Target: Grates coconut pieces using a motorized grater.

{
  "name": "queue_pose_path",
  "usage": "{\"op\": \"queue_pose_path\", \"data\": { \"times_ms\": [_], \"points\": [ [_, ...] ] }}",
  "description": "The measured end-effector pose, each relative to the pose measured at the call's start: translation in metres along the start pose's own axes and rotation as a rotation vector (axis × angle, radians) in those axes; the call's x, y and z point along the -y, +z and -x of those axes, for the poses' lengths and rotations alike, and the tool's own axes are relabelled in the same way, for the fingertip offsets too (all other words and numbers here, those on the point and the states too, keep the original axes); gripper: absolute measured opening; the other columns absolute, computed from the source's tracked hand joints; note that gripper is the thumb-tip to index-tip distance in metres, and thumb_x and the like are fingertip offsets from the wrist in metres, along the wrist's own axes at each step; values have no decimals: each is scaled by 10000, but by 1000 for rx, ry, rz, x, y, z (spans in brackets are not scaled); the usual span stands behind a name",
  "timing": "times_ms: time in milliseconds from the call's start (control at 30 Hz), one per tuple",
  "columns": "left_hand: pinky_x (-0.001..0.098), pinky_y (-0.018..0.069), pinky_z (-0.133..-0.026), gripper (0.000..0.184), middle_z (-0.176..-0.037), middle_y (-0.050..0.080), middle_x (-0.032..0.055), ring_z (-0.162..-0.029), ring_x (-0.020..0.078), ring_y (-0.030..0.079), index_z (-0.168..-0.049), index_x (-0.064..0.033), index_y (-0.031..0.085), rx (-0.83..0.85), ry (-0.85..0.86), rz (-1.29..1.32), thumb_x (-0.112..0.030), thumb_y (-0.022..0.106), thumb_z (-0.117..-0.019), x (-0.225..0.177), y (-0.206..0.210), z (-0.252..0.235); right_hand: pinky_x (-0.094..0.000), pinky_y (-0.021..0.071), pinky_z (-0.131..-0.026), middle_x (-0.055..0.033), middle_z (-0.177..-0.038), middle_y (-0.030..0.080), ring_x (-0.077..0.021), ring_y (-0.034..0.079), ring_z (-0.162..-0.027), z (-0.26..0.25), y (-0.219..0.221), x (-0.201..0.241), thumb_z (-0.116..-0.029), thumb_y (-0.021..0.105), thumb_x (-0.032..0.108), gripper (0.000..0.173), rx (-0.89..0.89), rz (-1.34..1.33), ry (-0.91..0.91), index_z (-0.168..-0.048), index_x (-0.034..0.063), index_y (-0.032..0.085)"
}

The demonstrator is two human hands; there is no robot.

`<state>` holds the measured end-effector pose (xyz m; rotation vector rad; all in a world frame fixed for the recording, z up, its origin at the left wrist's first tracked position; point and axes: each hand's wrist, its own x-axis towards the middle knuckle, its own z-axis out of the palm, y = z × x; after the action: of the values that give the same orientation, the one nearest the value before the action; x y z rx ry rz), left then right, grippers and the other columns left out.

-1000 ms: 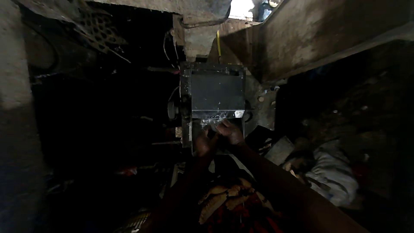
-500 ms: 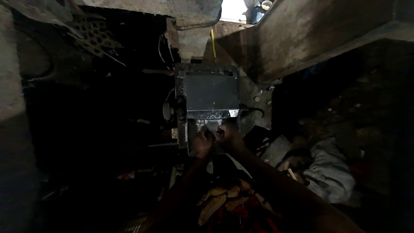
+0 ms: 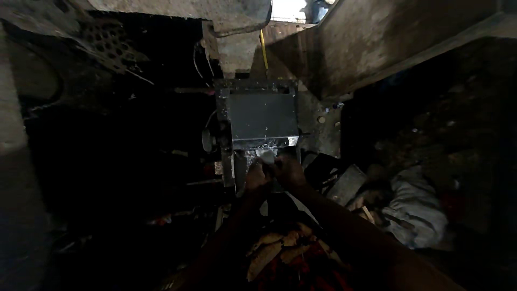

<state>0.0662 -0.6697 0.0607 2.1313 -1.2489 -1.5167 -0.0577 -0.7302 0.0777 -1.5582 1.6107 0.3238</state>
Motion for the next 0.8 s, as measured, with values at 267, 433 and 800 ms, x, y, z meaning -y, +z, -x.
{"op": "queue_pose_path", "data": {
  "times_ms": [267, 433, 800],
  "points": [
    [492, 498, -1041, 391, -1289, 641, 174, -1216, 305, 615, -1326, -62, 615, 41, -15, -16, -288, 569, -1009, -1, -3, -7, -552, 570, -845, -149, -974, 711, -327, 704, -944, -6, 0, 8, -993, 641, 349, 293, -25, 108, -23, -1049, 63, 674],
    [484, 484, -1062, 372, -1312, 634, 169, -1250, 293, 597, -1301, -57, 624, 28, 33, -44, -295, 551, -1024, 2, -1, -10, -556, 568, -822, -149, -947, 707, -336, 702, -924, -8, 2, 10, -990, 642, 366, 311, -33, 91, 4, -1036, 60, 671],
    [496, 462, -1091, 492, -1390, 575, 213, -1312, 336, 553, -1369, 3, 561, 134, -8, -121, -280, 641, -975, -6, -7, -11, -577, 555, -898, -174, -1048, 714, -353, 695, -1019, -8, 11, 8, -1013, 607, 375, 349, -40, 101, 70, -1103, 47, 687]
  ]
}}
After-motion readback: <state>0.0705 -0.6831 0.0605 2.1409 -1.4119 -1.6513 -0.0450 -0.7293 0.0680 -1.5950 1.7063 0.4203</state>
